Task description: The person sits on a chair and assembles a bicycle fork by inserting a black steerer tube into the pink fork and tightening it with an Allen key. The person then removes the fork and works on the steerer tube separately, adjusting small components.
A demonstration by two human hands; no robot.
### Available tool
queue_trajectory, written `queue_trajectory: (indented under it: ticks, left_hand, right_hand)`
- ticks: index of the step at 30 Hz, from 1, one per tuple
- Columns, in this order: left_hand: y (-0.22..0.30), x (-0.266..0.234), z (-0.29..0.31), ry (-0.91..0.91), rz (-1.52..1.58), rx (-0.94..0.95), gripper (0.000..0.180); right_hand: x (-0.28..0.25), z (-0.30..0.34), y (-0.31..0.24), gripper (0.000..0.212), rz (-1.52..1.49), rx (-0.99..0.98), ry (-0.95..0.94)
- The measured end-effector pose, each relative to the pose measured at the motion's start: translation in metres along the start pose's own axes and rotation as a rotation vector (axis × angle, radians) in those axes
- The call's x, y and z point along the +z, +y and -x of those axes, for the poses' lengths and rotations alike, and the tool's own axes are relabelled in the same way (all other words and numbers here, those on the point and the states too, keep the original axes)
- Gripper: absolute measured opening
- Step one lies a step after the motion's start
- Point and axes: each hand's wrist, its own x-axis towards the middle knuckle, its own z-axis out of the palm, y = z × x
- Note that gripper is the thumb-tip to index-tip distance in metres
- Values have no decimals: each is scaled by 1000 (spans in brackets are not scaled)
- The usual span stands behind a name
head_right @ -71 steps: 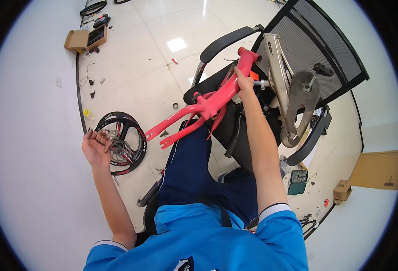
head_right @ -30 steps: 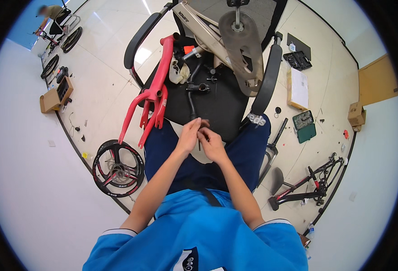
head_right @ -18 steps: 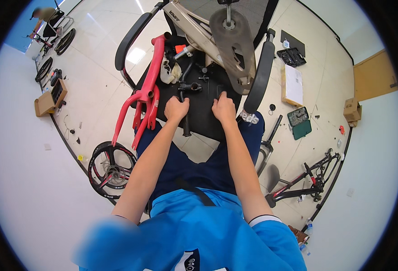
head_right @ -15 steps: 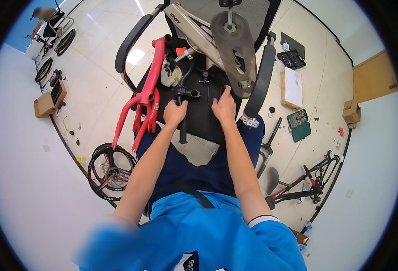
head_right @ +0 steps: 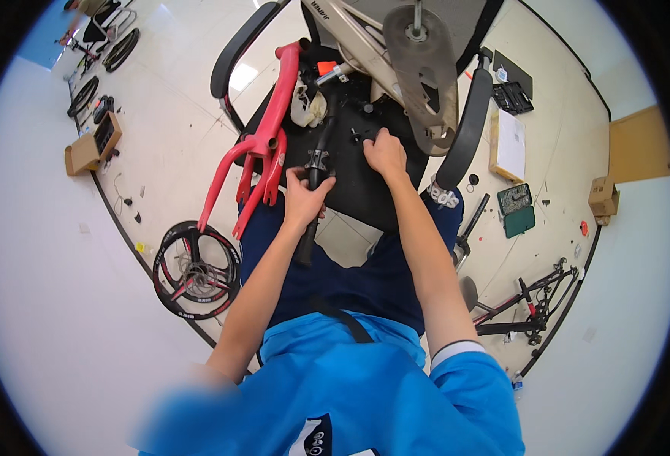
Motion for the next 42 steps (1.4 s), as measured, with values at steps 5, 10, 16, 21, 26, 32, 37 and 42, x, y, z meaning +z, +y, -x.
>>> queue_trajectory:
  ticks: [5,10,16,21,26,32,37,42]
  left_hand:
    - [17,5,-21,99,-352,194,76]
    - [2,9,-22,82,-367,304,58]
    - [-1,21,-19,30,-445,345,54]
    - [0,12,-23,29,-392,307,59]
    - [4,13,-20,21,-392,263,57]
    - [1,12,-22,21,-376,255,58]
    - [1,12,-21,10,-361,254,58]
    - [1,13,-22,10,-340,238,57]
  right_hand:
    - [0,30,14,32,-327,-148,35]
    - [-7,50,-4,21,-576,-263,-253]
    - [-23,56,-23,18,-407,-577,-252]
    - [-23,54,-28,16,-364,-628,-185]
    - [-21,50,-34,15,-333,-685,-181]
    - [-20,41,-35,15,-153,-803,-150]
    - [-32,26,-39,14,197,-1034,-164]
    - [-45,3,-49,17,451,-1224,-290]
